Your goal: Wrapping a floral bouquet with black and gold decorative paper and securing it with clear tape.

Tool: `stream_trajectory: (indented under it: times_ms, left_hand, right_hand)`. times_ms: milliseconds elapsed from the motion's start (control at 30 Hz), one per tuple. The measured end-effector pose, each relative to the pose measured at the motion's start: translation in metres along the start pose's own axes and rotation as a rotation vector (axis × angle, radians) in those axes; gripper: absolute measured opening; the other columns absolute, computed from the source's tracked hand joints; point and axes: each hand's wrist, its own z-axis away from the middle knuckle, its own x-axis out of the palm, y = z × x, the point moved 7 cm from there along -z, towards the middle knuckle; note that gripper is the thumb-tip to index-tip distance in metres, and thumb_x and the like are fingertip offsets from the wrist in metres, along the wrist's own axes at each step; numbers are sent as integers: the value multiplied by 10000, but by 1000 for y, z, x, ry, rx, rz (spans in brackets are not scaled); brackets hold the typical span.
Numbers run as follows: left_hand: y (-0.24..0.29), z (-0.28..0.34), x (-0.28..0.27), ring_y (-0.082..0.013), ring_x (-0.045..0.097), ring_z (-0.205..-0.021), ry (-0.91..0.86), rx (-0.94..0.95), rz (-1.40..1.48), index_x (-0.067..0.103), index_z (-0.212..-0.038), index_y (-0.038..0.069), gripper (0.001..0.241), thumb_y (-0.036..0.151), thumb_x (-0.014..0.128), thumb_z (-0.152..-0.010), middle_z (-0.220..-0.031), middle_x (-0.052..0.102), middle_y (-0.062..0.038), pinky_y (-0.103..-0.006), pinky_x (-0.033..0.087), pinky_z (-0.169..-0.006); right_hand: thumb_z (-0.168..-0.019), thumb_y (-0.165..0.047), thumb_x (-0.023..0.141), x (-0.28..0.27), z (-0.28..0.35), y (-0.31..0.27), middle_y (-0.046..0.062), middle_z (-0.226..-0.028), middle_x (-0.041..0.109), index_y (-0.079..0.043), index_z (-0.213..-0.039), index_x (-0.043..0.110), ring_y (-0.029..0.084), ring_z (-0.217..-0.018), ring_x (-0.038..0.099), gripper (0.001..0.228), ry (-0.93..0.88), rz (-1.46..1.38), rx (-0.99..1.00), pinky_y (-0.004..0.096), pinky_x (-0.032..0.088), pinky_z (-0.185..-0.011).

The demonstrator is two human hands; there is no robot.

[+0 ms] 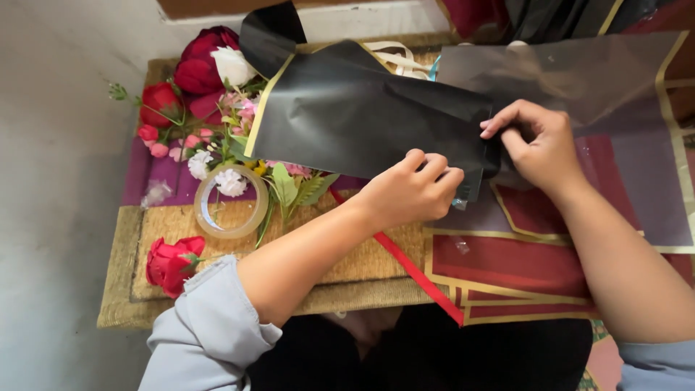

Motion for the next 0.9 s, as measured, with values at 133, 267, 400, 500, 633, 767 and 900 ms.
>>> stream_trajectory:
  times_ms: [133, 267, 400, 500, 633, 767, 900]
  left_hand:
    - [4, 3, 5, -203, 501, -818, -24, 12, 28, 679, -779, 159, 38, 126, 683, -797, -887, 538, -24, -314, 417, -722]
    - [1, 2, 11, -216, 525, -877, -86, -37, -17, 701, -795, 150, 35, 136, 675, -777, -928, 544, -34, -319, 397, -734]
    - [-5, 8, 25, -227, 520, -913, -134, -48, -51, 713, -810, 140, 58, 161, 667, -783, -966, 558, -45, -328, 416, -751]
    - [-8, 14, 33, -228, 502, -914, -131, -68, -33, 689, -787, 143, 30, 151, 674, -762, -967, 540, -43, -334, 406, -765]
    - [-10, 14, 33, -220, 495, -910, -129, -71, -8, 695, -787, 154, 25, 153, 678, -769, -969, 536, -35, -322, 389, -742]
    - [-14, 13, 32, -210, 500, -949, -163, -102, 7, 738, -1002, 110, 202, 189, 675, -827, -1007, 543, -26, -315, 409, -786]
    - [-16, 13, 28, -220, 498, -971, -170, -105, 20, 747, -1053, 115, 221, 204, 664, -869, -1047, 551, -27, -323, 412, -809]
  right_hand:
    - [-907, 174, 479, -1, 3, -5, 118, -978, 728, 29, -954, 662, 193, -990, 707, 238, -14, -8, -10, 245, 499, -828]
    - [-788, 167, 596, 1, 6, -38, 168, -996, 716, 54, -928, 662, 314, -1029, 717, 192, -53, 142, -267, 363, 546, -926]
    - [-750, 26, 728, 17, 10, -64, 83, -978, 699, -24, -896, 696, 276, -947, 624, 158, -145, 334, -425, 378, 469, -921]
    - [-747, -127, 794, 32, 10, -56, 14, -892, 641, -99, -912, 710, 221, -827, 552, 187, -294, 441, -322, 334, 419, -880]
    - [-768, -178, 841, 33, 8, -48, 26, -915, 620, -102, -921, 714, 216, -827, 538, 213, -284, 465, -313, 330, 430, -842]
    - [-795, -57, 838, 27, 6, -42, 38, -901, 629, -60, -944, 702, 218, -848, 572, 202, -217, 418, -292, 328, 459, -785]
    - [-790, -42, 847, 24, 7, -44, 60, -945, 610, -56, -1004, 690, 217, -865, 574, 266, -191, 425, -313, 336, 468, -802]
